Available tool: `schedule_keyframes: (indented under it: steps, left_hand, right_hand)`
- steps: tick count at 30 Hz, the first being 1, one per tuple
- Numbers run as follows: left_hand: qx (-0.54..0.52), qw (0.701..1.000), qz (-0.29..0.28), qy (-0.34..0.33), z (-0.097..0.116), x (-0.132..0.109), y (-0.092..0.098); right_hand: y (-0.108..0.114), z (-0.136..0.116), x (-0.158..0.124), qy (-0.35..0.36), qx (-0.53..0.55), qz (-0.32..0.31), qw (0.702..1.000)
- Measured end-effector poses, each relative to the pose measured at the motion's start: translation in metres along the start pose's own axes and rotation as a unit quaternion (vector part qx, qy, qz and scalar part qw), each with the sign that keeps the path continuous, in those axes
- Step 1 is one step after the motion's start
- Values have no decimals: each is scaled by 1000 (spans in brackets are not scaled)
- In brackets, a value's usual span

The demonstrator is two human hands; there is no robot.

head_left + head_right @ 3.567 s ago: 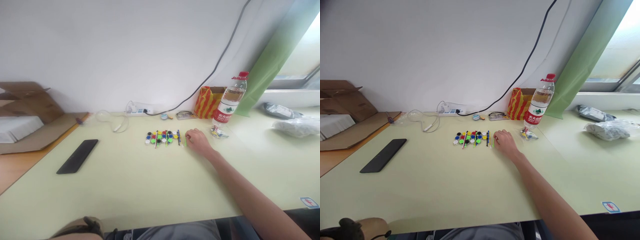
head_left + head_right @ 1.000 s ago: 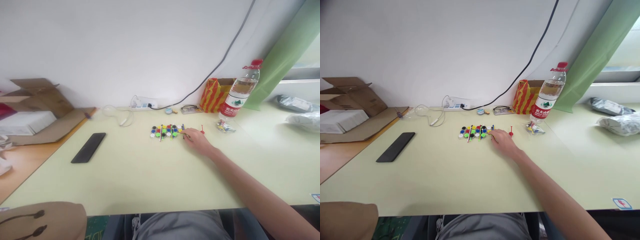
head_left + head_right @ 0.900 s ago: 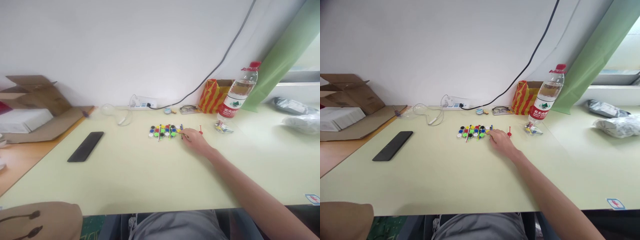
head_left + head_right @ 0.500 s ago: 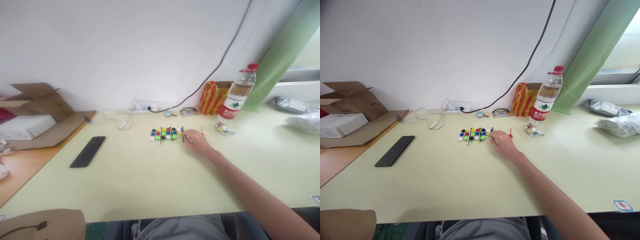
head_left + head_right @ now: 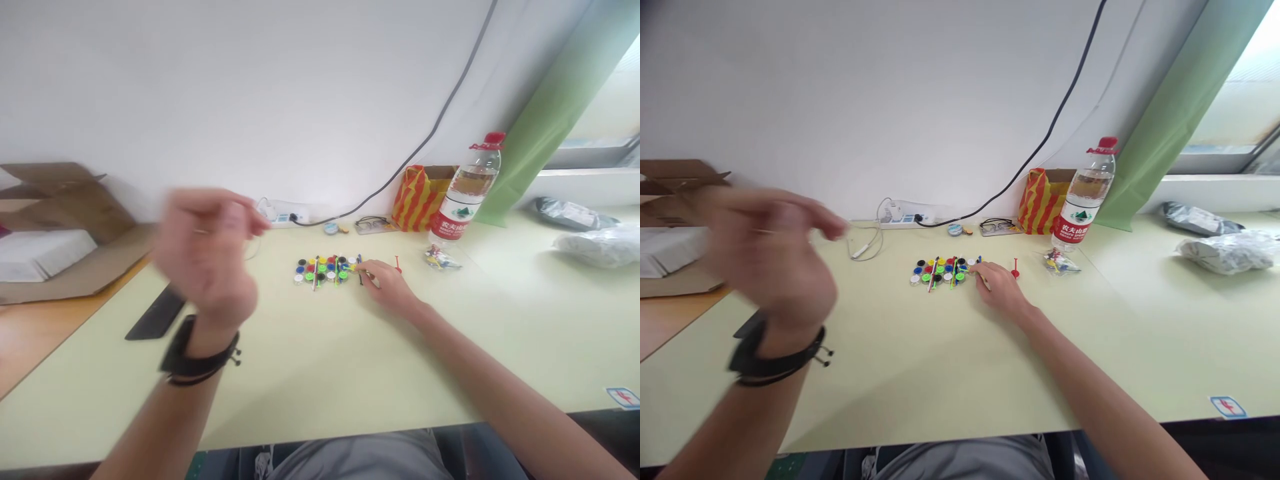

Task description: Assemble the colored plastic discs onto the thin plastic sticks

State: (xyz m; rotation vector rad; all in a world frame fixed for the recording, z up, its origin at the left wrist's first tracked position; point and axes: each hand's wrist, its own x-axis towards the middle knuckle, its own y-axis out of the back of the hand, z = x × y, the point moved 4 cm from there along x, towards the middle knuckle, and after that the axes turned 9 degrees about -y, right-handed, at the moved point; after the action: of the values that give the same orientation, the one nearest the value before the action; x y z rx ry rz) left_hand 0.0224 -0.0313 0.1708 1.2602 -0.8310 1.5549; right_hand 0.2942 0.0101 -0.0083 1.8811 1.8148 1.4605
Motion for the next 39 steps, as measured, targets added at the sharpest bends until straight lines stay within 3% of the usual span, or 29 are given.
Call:
schedule_keyframes:
  steps: [2, 5, 10, 15, 25, 39]
  left_hand:
    - [11, 997, -71, 20, -12, -25, -17]
    - [39, 971, -222, 76, -37, -75, -44]
    - [38, 922, -368, 118, -64, -139, -61]
    - [14, 909, -381, 168, -67, -151, -63]
    - [-10, 899, -410, 155, -59, -148, -62]
    - [-81, 852, -500, 135, -41, -153, -72]
  right_hand:
    - [-1, -1, -1, -6, -9, -9, 1000]
    - [-2, -3, -2, -15, -25, -33, 999]
    - [-1, -6, -1, -24, -41, -38, 998]
    - [-2, -8, -2, -26, -65, -58, 996]
    - [14, -10, -3, -54, -108, -22, 992]
    - [5, -36, -12, -44, 40, -144, 988]
